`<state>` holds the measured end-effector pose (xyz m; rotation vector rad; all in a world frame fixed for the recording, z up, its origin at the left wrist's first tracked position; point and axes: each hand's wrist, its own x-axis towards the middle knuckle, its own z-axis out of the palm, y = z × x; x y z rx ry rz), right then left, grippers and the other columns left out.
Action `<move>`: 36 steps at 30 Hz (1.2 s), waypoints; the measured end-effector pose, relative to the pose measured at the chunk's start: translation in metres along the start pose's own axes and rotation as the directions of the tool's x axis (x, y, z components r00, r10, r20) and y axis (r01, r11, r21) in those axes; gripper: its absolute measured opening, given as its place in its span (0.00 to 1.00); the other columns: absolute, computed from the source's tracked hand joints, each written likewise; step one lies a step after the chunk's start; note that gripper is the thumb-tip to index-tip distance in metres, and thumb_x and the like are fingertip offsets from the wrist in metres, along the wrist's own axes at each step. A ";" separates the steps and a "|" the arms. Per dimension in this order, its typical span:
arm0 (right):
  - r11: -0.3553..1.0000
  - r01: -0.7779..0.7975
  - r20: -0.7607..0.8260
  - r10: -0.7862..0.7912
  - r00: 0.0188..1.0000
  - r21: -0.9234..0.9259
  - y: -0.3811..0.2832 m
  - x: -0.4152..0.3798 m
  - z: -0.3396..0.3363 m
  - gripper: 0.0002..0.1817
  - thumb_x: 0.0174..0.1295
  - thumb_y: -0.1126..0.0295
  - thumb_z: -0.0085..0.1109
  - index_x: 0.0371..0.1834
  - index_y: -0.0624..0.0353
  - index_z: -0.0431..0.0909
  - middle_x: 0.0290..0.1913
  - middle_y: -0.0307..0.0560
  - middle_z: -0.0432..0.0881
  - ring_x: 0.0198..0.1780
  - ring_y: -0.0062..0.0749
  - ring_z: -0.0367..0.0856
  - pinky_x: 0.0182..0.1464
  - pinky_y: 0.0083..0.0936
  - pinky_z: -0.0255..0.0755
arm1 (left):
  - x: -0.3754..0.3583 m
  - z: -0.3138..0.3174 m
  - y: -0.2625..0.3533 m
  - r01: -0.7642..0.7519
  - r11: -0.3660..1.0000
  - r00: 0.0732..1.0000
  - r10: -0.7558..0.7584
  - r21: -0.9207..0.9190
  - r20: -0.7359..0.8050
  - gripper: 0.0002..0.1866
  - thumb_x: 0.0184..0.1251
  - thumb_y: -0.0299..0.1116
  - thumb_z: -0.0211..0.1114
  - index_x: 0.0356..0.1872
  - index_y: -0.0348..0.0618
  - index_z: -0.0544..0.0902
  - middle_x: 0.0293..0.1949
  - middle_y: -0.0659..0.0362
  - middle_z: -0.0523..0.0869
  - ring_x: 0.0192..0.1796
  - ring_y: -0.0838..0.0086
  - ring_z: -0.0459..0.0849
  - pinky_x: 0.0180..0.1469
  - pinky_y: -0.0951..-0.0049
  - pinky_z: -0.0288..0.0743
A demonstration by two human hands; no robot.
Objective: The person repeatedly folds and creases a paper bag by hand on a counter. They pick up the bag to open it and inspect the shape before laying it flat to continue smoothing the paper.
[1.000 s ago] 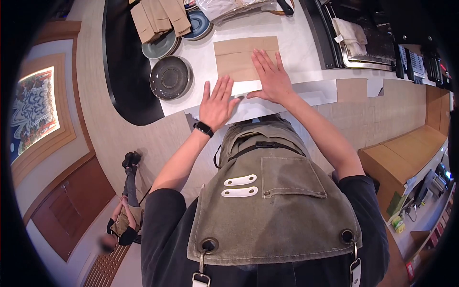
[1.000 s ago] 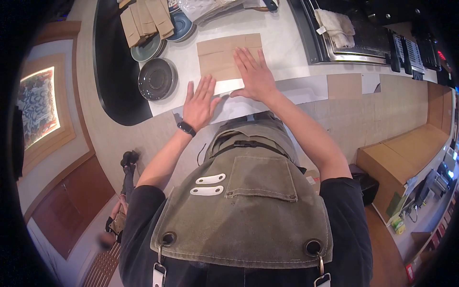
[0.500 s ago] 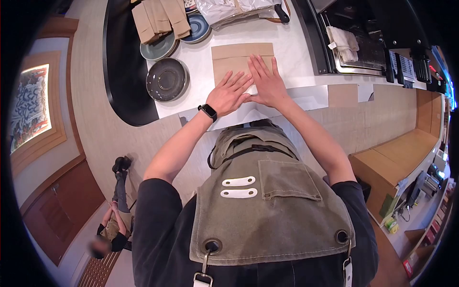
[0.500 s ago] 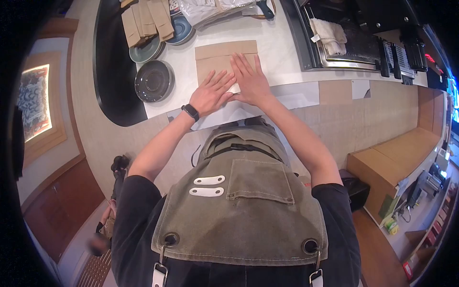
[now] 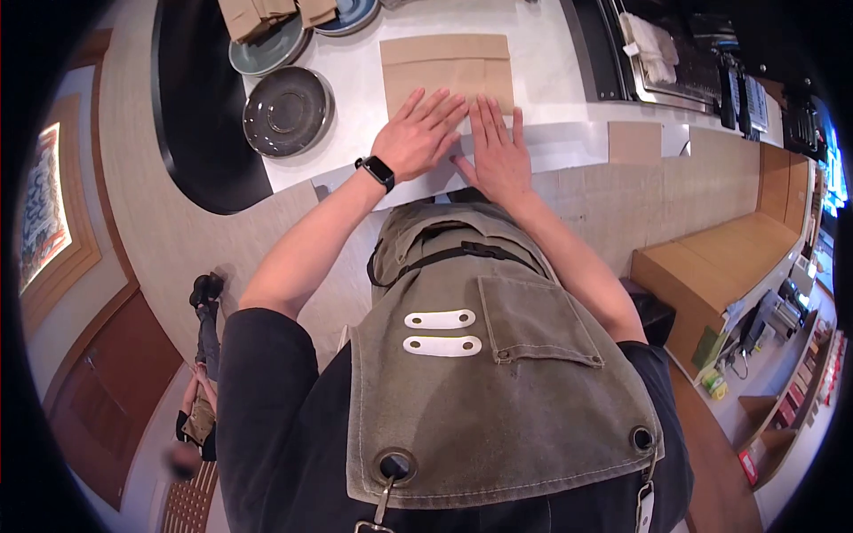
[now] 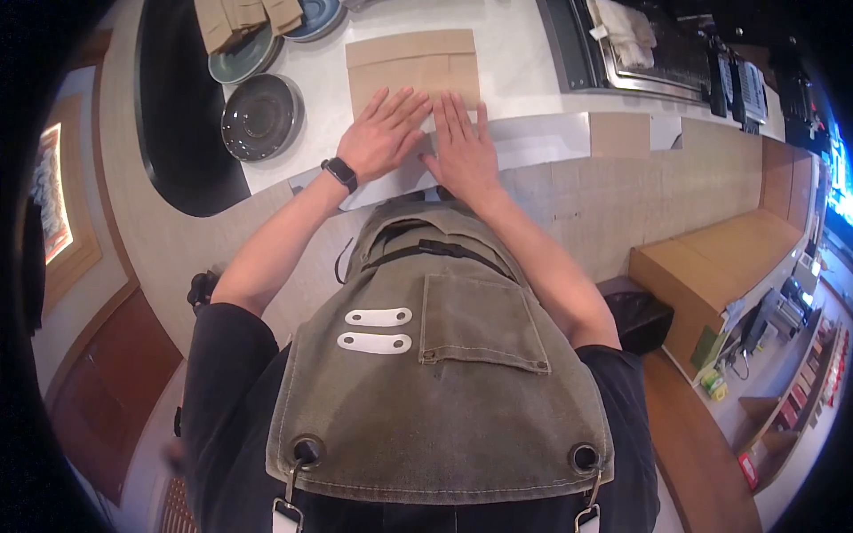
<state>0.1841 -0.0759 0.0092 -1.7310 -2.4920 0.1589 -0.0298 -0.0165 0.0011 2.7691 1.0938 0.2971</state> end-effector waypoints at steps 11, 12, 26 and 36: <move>0.997 0.020 -0.060 -0.024 0.998 -0.074 0.032 -0.011 -0.030 0.50 0.67 0.43 0.70 0.85 0.61 0.64 0.86 0.50 0.67 0.88 0.41 0.62 0.89 0.60 0.44 | -0.001 0.001 0.004 0.000 0.997 0.992 -0.010 -0.078 -0.125 0.28 0.84 0.47 0.59 0.79 0.48 0.78 0.79 0.60 0.79 0.84 0.63 0.70 0.88 0.48 0.55; 0.996 0.071 -0.071 -0.075 0.995 -0.055 0.030 -0.009 -0.026 0.48 0.68 0.45 0.70 0.84 0.61 0.66 0.85 0.50 0.69 0.87 0.42 0.63 0.89 0.59 0.46 | -0.005 0.000 0.011 0.007 0.999 0.994 -0.012 -0.041 -0.112 0.29 0.82 0.45 0.60 0.78 0.48 0.78 0.78 0.60 0.79 0.83 0.63 0.70 0.88 0.48 0.56; 0.936 0.221 -0.142 -0.188 0.972 0.274 0.020 0.019 -0.019 0.23 0.60 0.68 0.75 0.60 0.53 0.82 0.60 0.44 0.83 0.63 0.44 0.81 0.68 0.43 0.71 | -0.015 -0.018 0.031 0.206 0.978 0.970 -0.208 -0.030 -0.126 0.20 0.66 0.29 0.66 0.60 0.50 0.83 0.60 0.61 0.84 0.62 0.63 0.81 0.62 0.57 0.72; 0.886 0.255 -0.014 -0.271 0.963 0.387 0.037 0.048 -0.038 0.14 0.70 0.62 0.69 0.52 0.56 0.85 0.50 0.48 0.85 0.56 0.47 0.83 0.58 0.45 0.77 | 0.007 -0.052 0.005 0.160 0.965 0.986 -0.146 -0.207 0.081 0.09 0.77 0.34 0.66 0.51 0.45 0.86 0.52 0.57 0.88 0.56 0.57 0.86 0.55 0.55 0.82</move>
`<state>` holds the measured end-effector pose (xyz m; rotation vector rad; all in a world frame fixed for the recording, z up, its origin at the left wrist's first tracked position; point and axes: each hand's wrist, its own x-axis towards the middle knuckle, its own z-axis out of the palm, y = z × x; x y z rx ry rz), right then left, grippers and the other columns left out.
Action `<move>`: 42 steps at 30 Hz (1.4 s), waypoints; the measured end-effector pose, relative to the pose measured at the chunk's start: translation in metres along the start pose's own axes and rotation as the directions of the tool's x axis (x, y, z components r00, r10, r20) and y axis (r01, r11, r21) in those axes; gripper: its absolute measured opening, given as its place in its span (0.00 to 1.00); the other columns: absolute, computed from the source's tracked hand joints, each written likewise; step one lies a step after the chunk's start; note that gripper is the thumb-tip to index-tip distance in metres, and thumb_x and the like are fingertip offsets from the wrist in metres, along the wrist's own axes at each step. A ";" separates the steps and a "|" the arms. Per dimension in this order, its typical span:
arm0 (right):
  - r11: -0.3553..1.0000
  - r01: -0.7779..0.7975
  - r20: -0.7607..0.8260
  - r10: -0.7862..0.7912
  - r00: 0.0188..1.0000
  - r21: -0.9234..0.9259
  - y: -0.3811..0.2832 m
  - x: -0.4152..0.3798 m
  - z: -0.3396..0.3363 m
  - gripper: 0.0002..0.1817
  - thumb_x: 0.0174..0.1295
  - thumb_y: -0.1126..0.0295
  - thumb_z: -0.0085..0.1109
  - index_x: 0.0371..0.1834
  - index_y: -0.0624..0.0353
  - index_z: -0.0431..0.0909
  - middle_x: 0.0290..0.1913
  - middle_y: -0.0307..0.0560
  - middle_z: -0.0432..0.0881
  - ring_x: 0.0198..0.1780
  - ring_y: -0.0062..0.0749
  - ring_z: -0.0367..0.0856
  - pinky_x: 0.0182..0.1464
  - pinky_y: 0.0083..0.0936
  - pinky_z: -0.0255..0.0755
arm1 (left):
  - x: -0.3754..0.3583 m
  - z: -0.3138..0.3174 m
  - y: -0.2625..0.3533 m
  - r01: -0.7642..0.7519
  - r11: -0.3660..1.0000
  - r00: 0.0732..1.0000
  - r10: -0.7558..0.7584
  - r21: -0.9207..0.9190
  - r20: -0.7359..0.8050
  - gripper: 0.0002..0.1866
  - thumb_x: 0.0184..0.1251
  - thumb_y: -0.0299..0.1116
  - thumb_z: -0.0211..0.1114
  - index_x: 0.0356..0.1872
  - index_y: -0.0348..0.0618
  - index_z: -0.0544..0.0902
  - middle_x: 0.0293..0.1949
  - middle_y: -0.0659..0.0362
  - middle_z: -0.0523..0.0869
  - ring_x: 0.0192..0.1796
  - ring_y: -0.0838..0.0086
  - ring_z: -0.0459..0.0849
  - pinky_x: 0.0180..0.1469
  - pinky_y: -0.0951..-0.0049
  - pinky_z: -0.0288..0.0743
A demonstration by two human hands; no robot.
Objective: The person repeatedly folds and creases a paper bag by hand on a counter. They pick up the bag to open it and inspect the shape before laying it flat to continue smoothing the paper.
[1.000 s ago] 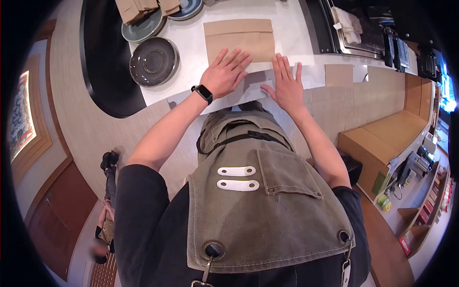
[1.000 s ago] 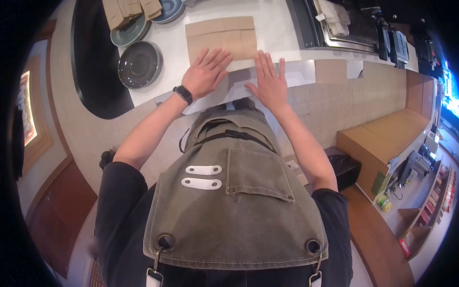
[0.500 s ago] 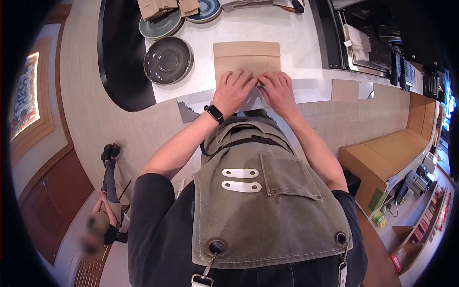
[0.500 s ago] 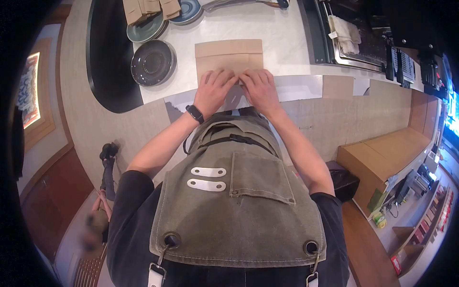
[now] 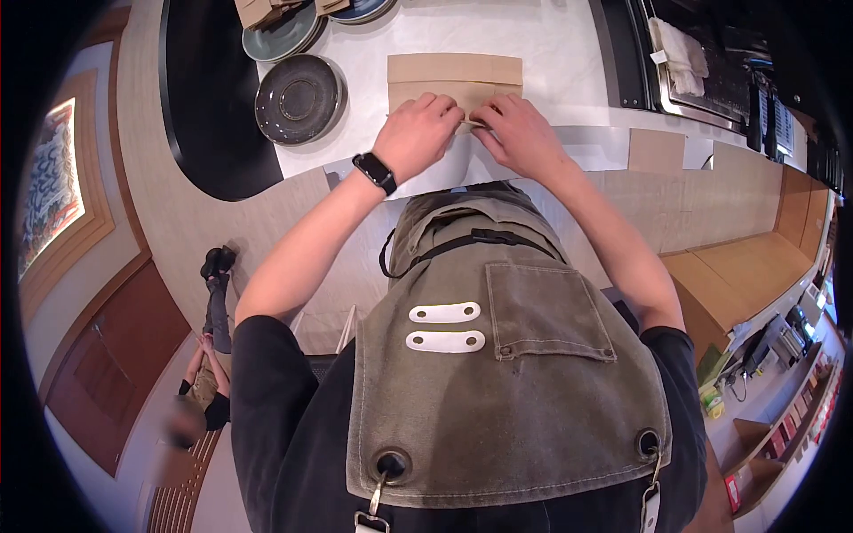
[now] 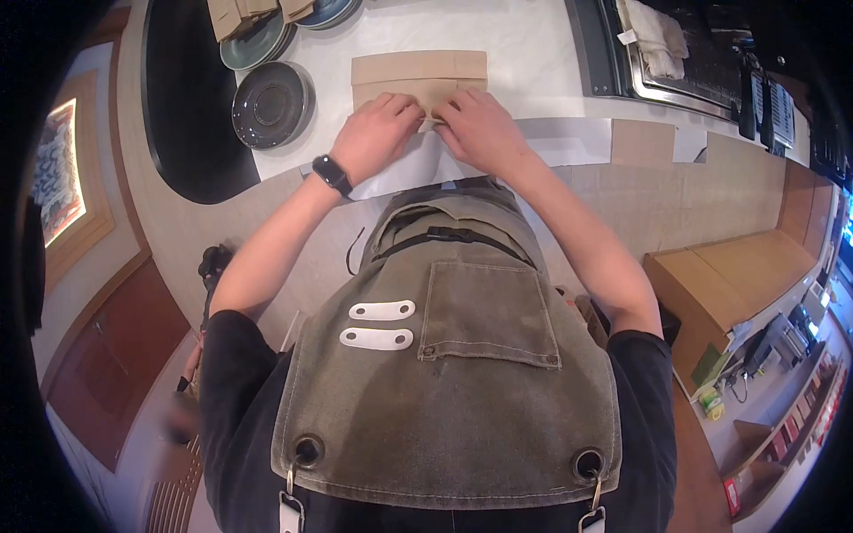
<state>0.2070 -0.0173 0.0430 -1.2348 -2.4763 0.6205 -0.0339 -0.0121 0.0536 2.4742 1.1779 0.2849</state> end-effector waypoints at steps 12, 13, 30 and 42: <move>0.892 -0.356 0.318 0.264 0.911 0.278 0.029 0.046 -0.036 0.17 0.77 0.57 0.66 0.50 0.62 0.89 0.38 0.54 0.92 0.38 0.41 0.89 0.46 0.38 0.81 | 0.034 -0.040 -0.049 0.257 0.935 0.940 -0.184 -0.244 0.287 0.16 0.83 0.45 0.64 0.52 0.41 0.88 0.36 0.47 0.92 0.41 0.48 0.91 0.47 0.52 0.82; 0.877 -0.377 0.307 0.286 0.908 0.297 0.032 0.044 -0.035 0.18 0.76 0.56 0.66 0.50 0.62 0.89 0.38 0.55 0.92 0.40 0.44 0.90 0.48 0.39 0.81 | 0.031 -0.042 -0.051 0.282 0.922 0.938 -0.208 -0.265 0.277 0.17 0.83 0.45 0.65 0.52 0.41 0.88 0.36 0.47 0.92 0.41 0.49 0.91 0.46 0.53 0.82; 0.821 -0.462 -0.044 0.503 0.863 0.334 0.027 0.026 -0.011 0.21 0.72 0.51 0.71 0.49 0.60 0.90 0.47 0.57 0.95 0.52 0.53 0.93 0.57 0.43 0.84 | 0.006 -0.030 -0.055 0.480 0.792 0.855 -0.519 -0.377 -0.004 0.16 0.76 0.45 0.73 0.50 0.43 0.93 0.32 0.52 0.94 0.33 0.62 0.93 0.42 0.63 0.84; 0.730 -0.655 -0.057 0.675 0.735 0.197 0.019 0.025 -0.015 0.21 0.68 0.45 0.72 0.47 0.51 0.93 0.34 0.47 0.93 0.39 0.47 0.92 0.45 0.41 0.83 | 0.011 -0.030 -0.060 0.539 0.765 0.821 -0.570 -0.352 0.019 0.18 0.70 0.48 0.75 0.46 0.43 0.93 0.34 0.52 0.96 0.37 0.60 0.95 0.45 0.62 0.86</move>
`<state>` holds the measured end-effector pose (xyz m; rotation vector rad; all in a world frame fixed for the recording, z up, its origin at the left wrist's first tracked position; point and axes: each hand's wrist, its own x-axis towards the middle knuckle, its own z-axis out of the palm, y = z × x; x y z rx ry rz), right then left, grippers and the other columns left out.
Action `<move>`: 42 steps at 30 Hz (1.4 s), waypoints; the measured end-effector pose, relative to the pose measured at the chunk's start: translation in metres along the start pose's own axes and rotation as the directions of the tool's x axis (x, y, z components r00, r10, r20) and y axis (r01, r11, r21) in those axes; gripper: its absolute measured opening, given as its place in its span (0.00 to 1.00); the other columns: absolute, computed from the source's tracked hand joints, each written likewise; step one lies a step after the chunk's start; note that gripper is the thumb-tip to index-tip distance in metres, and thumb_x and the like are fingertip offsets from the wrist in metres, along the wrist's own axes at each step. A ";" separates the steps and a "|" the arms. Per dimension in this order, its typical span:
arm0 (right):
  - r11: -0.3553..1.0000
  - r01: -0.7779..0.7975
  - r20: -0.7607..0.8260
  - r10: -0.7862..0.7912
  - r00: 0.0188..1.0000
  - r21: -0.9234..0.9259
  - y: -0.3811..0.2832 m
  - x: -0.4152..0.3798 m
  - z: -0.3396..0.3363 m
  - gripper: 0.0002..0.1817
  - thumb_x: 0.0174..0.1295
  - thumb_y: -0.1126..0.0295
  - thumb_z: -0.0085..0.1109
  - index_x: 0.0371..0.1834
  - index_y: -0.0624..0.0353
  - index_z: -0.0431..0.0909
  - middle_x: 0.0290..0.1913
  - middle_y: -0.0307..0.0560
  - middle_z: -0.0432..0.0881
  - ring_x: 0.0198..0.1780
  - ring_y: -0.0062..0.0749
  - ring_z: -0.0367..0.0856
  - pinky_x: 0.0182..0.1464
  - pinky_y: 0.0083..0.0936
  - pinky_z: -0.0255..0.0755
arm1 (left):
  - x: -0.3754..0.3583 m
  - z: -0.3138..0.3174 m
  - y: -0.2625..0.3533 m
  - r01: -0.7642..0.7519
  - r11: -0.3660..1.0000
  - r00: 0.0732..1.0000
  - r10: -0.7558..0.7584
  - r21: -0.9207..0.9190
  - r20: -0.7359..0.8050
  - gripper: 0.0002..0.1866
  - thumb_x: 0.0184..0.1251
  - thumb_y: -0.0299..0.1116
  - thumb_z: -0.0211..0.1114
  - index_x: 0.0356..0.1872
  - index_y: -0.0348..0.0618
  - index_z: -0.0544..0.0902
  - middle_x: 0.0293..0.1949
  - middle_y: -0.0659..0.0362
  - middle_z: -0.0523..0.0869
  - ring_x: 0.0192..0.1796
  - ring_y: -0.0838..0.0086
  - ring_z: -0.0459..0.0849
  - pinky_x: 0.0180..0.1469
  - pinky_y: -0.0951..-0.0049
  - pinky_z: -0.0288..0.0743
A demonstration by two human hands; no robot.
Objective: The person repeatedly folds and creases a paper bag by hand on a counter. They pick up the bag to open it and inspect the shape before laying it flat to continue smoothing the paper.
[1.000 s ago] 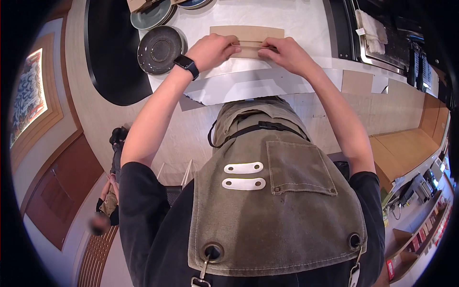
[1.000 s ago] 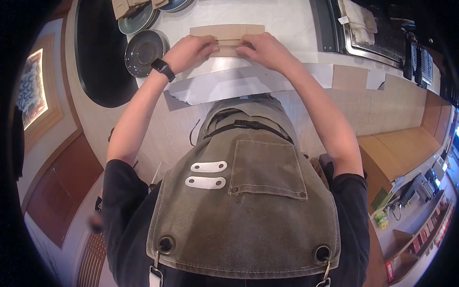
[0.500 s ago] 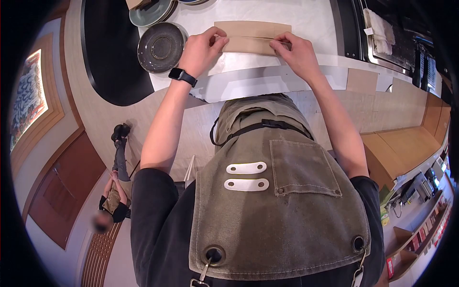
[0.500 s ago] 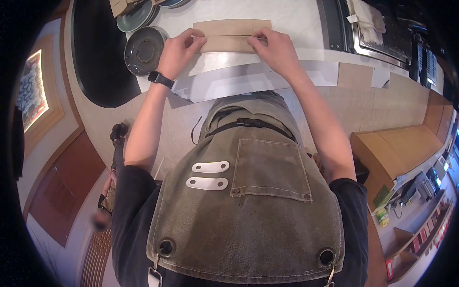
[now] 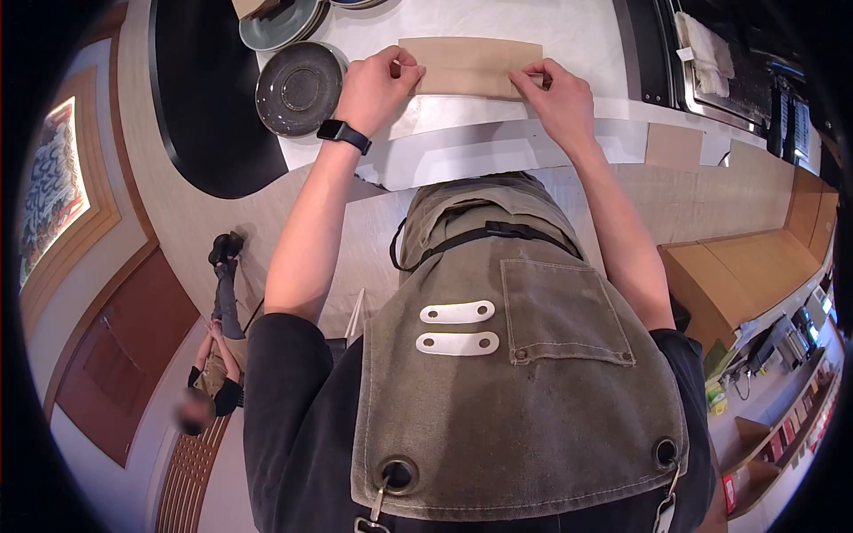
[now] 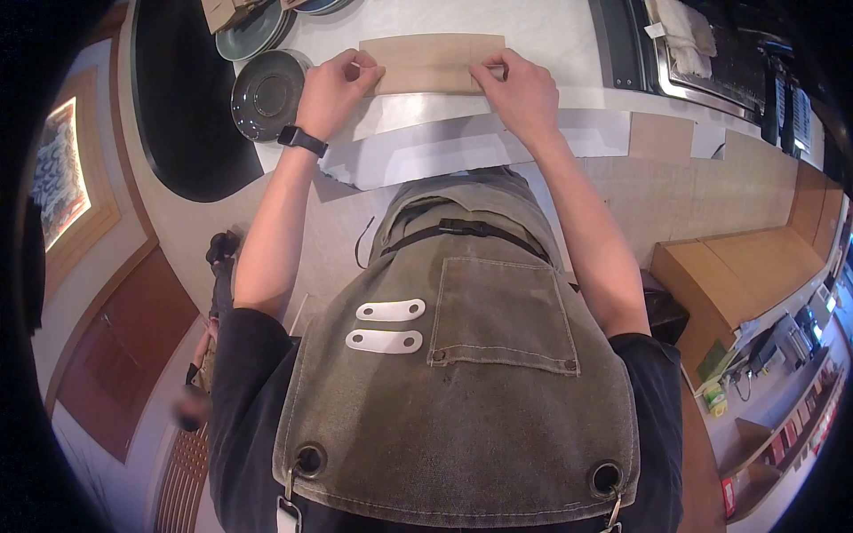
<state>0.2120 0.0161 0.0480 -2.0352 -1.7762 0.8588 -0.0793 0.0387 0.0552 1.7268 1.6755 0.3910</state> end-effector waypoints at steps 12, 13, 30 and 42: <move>0.989 -0.021 0.010 0.020 1.000 0.149 0.007 -0.002 0.003 0.22 0.65 0.47 0.75 0.44 0.57 0.92 0.26 0.44 0.83 0.30 0.37 0.84 0.40 0.36 0.78 | 0.005 -0.004 -0.001 0.021 1.000 0.999 -0.021 -0.003 0.047 0.17 0.69 0.48 0.76 0.43 0.44 0.92 0.34 0.52 0.95 0.36 0.61 0.94 0.44 0.63 0.85; 0.987 -0.022 0.007 0.021 1.000 0.156 0.008 -0.002 0.004 0.22 0.65 0.47 0.75 0.44 0.57 0.92 0.26 0.44 0.83 0.30 0.37 0.84 0.40 0.36 0.78 | 0.005 -0.004 0.000 0.021 1.000 0.999 -0.021 -0.006 0.049 0.17 0.69 0.48 0.76 0.43 0.44 0.92 0.34 0.52 0.95 0.36 0.61 0.94 0.44 0.63 0.85; 0.923 0.371 -0.242 -0.384 0.891 -0.099 0.013 0.002 0.015 0.10 0.66 0.59 0.74 0.50 0.39 0.92 0.55 0.33 0.82 0.56 0.37 0.78 0.61 0.41 0.69 | 0.004 -0.005 0.007 0.083 0.992 0.996 -0.084 0.091 0.005 0.18 0.65 0.48 0.79 0.38 0.42 0.89 0.34 0.54 0.96 0.37 0.60 0.94 0.45 0.62 0.85; 0.900 0.391 -0.008 -0.400 0.917 -0.195 0.015 0.012 0.008 0.12 0.74 0.58 0.67 0.54 0.24 0.95 0.55 0.23 0.83 0.58 0.34 0.78 0.63 0.40 0.64 | 0.003 -0.007 0.002 0.085 0.992 0.996 -0.088 0.094 0.025 0.15 0.67 0.43 0.78 0.42 0.41 0.91 0.35 0.56 0.95 0.38 0.61 0.94 0.46 0.61 0.85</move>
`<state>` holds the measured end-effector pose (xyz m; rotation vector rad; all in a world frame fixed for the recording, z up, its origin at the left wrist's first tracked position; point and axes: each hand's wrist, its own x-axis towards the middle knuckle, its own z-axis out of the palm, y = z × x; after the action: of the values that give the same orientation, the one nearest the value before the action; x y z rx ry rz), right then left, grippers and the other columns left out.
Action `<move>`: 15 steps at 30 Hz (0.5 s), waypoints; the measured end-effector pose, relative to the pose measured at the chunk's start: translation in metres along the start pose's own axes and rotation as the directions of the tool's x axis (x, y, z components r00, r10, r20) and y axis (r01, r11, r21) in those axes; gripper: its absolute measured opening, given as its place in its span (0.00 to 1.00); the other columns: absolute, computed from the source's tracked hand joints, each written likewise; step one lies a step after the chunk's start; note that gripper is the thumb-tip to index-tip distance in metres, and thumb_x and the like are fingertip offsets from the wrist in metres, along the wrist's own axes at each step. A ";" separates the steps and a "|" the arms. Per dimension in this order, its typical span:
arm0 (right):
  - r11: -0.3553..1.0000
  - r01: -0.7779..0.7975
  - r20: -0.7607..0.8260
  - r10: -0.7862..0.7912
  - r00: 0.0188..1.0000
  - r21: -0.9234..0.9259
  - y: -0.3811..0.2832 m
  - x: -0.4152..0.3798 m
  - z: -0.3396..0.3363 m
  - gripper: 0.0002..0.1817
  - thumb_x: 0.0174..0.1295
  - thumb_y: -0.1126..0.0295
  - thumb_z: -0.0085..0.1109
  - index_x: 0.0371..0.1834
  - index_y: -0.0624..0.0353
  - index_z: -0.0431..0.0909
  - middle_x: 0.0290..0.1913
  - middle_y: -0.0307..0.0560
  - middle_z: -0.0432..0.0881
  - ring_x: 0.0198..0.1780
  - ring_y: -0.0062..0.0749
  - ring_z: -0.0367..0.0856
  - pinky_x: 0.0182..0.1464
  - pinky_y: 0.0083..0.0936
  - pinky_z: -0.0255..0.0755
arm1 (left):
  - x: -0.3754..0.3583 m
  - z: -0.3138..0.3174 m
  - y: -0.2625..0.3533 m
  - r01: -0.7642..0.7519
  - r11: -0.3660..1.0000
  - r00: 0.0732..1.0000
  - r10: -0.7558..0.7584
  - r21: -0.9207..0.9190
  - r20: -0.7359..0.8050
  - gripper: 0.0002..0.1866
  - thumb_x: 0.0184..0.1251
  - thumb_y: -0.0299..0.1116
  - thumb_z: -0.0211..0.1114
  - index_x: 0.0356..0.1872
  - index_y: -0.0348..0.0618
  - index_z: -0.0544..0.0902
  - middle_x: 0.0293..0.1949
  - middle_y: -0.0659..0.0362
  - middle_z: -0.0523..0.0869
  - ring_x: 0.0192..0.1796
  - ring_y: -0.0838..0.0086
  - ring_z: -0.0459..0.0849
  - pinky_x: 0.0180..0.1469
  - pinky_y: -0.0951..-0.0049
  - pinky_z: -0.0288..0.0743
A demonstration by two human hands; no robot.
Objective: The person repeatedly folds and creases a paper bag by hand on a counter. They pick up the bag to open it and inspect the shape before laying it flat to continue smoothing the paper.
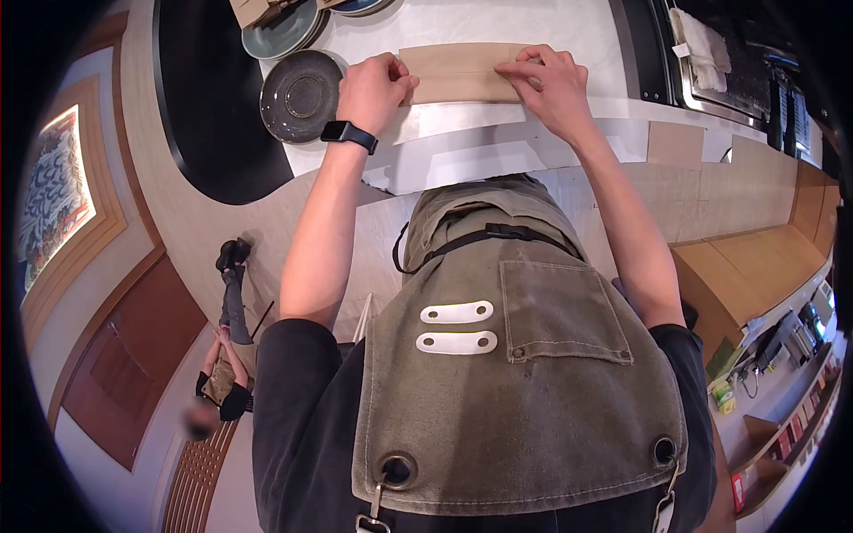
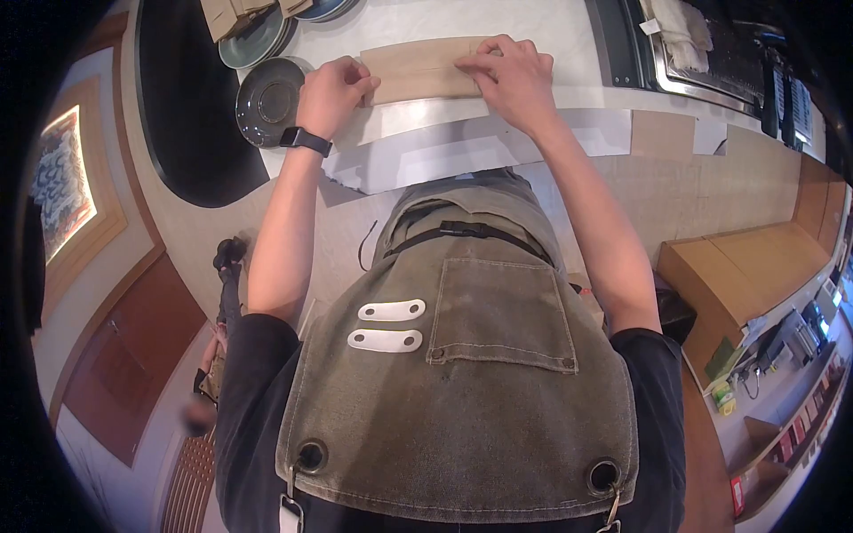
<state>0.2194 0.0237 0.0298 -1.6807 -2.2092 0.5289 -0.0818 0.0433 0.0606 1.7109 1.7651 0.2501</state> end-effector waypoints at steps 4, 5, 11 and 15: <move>1.000 -0.017 0.003 0.017 1.000 0.012 0.000 0.000 0.001 0.12 0.73 0.58 0.68 0.53 0.24 0.95 0.55 0.23 0.83 0.58 0.35 0.78 0.63 0.40 0.65 | -0.011 0.002 0.020 -0.070 0.992 0.985 0.085 0.104 -0.153 0.13 0.70 0.38 0.74 0.48 0.42 0.90 0.45 0.52 0.93 0.48 0.57 0.92 0.51 0.56 0.84; 0.999 -0.029 0.012 0.029 1.000 0.015 -0.001 0.000 0.000 0.12 0.73 0.58 0.68 0.53 0.24 0.96 0.55 0.23 0.84 0.58 0.35 0.78 0.63 0.40 0.65 | -0.014 0.009 0.028 -0.172 0.979 0.961 0.192 0.112 -0.200 0.12 0.71 0.37 0.72 0.49 0.42 0.89 0.48 0.52 0.92 0.52 0.55 0.91 0.52 0.55 0.83; 0.999 -0.036 0.008 0.036 0.999 0.030 -0.002 0.000 -0.001 0.13 0.72 0.59 0.68 0.54 0.24 0.95 0.55 0.23 0.84 0.57 0.36 0.79 0.63 0.40 0.65 | -0.036 0.085 0.051 -0.533 0.786 0.796 0.591 0.312 -0.129 0.27 0.81 0.38 0.62 0.77 0.40 0.75 0.78 0.49 0.76 0.82 0.51 0.71 0.83 0.45 0.61; 0.999 -0.030 -0.006 0.030 1.000 0.020 -0.002 0.001 -0.001 0.13 0.71 0.59 0.69 0.54 0.24 0.95 0.55 0.23 0.84 0.57 0.36 0.79 0.62 0.41 0.65 | -0.040 0.104 0.034 -0.478 0.768 0.826 0.558 0.427 -0.080 0.32 0.87 0.47 0.55 0.84 0.41 0.69 0.85 0.52 0.69 0.87 0.55 0.63 0.88 0.41 0.50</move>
<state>0.2183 0.0239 0.0314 -1.7055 -2.1705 0.5502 0.0030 -0.0219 0.0128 2.5490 1.4978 0.3377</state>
